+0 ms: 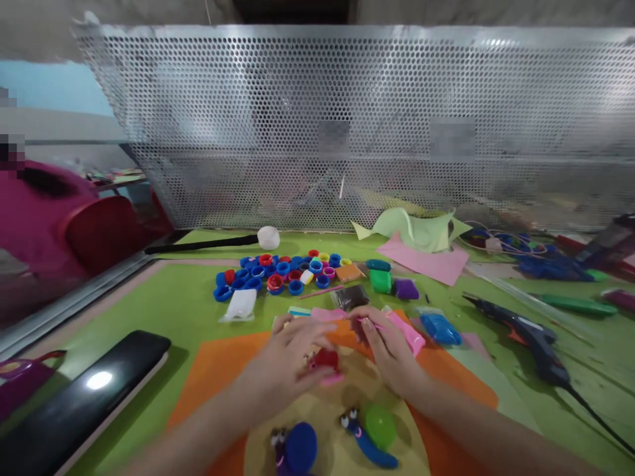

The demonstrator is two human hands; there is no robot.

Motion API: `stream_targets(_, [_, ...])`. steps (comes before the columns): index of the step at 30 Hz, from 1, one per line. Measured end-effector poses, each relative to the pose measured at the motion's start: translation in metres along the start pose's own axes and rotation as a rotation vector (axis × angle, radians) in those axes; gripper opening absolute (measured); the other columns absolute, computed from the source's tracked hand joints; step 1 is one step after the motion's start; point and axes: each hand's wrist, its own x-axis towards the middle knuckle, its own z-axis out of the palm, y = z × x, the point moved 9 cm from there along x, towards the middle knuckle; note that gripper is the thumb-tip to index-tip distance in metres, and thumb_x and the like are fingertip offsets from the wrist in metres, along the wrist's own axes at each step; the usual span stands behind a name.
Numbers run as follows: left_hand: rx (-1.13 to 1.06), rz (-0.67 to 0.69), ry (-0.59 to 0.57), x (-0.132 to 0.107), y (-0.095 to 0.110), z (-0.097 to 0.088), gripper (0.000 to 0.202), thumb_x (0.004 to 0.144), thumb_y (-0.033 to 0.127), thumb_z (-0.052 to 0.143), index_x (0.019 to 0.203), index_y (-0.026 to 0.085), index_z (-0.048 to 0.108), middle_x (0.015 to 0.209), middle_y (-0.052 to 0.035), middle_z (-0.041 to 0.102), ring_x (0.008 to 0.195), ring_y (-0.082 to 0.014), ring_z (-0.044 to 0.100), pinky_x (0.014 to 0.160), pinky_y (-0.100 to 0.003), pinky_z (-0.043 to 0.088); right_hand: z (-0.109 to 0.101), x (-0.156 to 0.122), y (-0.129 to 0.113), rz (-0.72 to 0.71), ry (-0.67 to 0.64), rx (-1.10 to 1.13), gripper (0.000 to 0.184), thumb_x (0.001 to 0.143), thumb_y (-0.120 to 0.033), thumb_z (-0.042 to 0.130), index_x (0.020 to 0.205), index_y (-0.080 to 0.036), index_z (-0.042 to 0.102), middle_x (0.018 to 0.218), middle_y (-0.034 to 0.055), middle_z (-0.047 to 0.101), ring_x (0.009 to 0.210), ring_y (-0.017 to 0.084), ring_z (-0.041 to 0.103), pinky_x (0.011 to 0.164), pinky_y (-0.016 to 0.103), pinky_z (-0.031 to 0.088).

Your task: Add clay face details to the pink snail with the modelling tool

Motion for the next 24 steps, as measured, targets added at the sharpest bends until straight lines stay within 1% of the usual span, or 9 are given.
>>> stream_targets(2, [0.002,0.033,0.002,0.0,0.013,0.003,0.035,0.084,0.032,0.055,0.118,0.024,0.047,0.11,-0.004,0.065,0.106,-0.0196,0.056,0.093,-0.038,0.042,0.001,0.001,0.002,0.019,-0.006,0.014,0.024,0.095,-0.034,0.042,0.098,-0.015,0.057,0.08,0.0006,0.059,0.064,0.013,0.058,0.059,0.029,0.05])
stream_targets(5, [0.025,0.053,0.004,0.002,0.022,0.005,0.04,0.085,0.028,0.054,0.123,0.023,0.043,0.113,-0.0076,0.064,0.106,-0.0227,0.056,0.093,-0.044,0.04,0.001,0.001,-0.001,0.017,-0.031,0.027,0.024,0.095,-0.034,0.042,0.098,-0.016,0.057,0.081,0.001,0.059,0.066,0.013,0.058,0.061,0.03,0.05])
stream_targets(10, [0.029,0.021,0.004,0.003,0.021,0.007,0.043,0.087,0.021,0.048,0.129,0.022,0.037,0.109,-0.0088,0.065,0.104,-0.0247,0.056,0.092,-0.05,0.036,0.002,0.001,-0.007,-0.009,-0.063,0.039,0.022,0.095,-0.033,0.044,0.098,-0.016,0.058,0.087,0.0025,0.06,0.075,0.016,0.06,0.068,0.034,0.051])
stream_targets(14, [-0.022,-0.025,0.003,0.001,0.019,0.012,0.047,0.086,0.019,0.047,0.131,0.022,0.035,0.108,-0.0079,0.066,0.105,-0.026,0.055,0.094,-0.051,0.03,0.003,0.002,-0.007,-0.017,-0.074,0.05,0.021,0.094,-0.032,0.045,0.097,-0.016,0.058,0.089,0.0028,0.061,0.077,0.016,0.06,0.07,0.035,0.05])
stream_targets(16, [-0.068,-0.053,0.008,0.001,0.019,0.013,0.05,0.085,0.016,0.046,0.132,0.023,0.034,0.102,-0.0052,0.068,0.105,-0.0264,0.054,0.095,-0.051,0.027,0.004,0.002,-0.008,-0.018,-0.079,0.056,0.021,0.094,-0.032,0.045,0.099,-0.016,0.058,0.089,0.003,0.061,0.077,0.016,0.06,0.07,0.035,0.05])
stream_targets(19, [-0.166,-0.117,0.027,0.002,0.019,0.012,0.054,0.084,0.013,0.046,0.134,0.025,0.031,0.086,0.0006,0.072,0.103,-0.0251,0.053,0.097,-0.05,0.019,0.004,0.002,-0.008,-0.016,-0.091,0.067,0.022,0.094,-0.033,0.045,0.101,-0.016,0.058,0.089,0.003,0.061,0.077,0.016,0.06,0.07,0.035,0.05])
stream_targets(22, [-0.301,-0.199,0.05,0.004,0.015,0.009,0.055,0.08,0.012,0.051,0.13,0.028,0.037,0.076,0.0044,0.072,0.1,-0.0244,0.054,0.098,-0.049,0.014,0.004,0.001,-0.008,-0.006,-0.089,0.093,0.022,0.094,-0.033,0.045,0.098,-0.016,0.058,0.088,0.0028,0.06,0.076,0.016,0.059,0.07,0.035,0.05])
stream_targets(24, [-0.414,-0.278,0.078,0.004,0.009,0.006,0.056,0.076,0.014,0.056,0.128,0.029,0.04,0.073,0.0046,0.071,0.096,-0.0244,0.055,0.098,-0.049,0.015,0.003,0.001,-0.005,0.012,-0.074,0.125,0.022,0.094,-0.034,0.045,0.096,-0.016,0.058,0.086,0.0021,0.06,0.072,0.015,0.058,0.066,0.032,0.05])
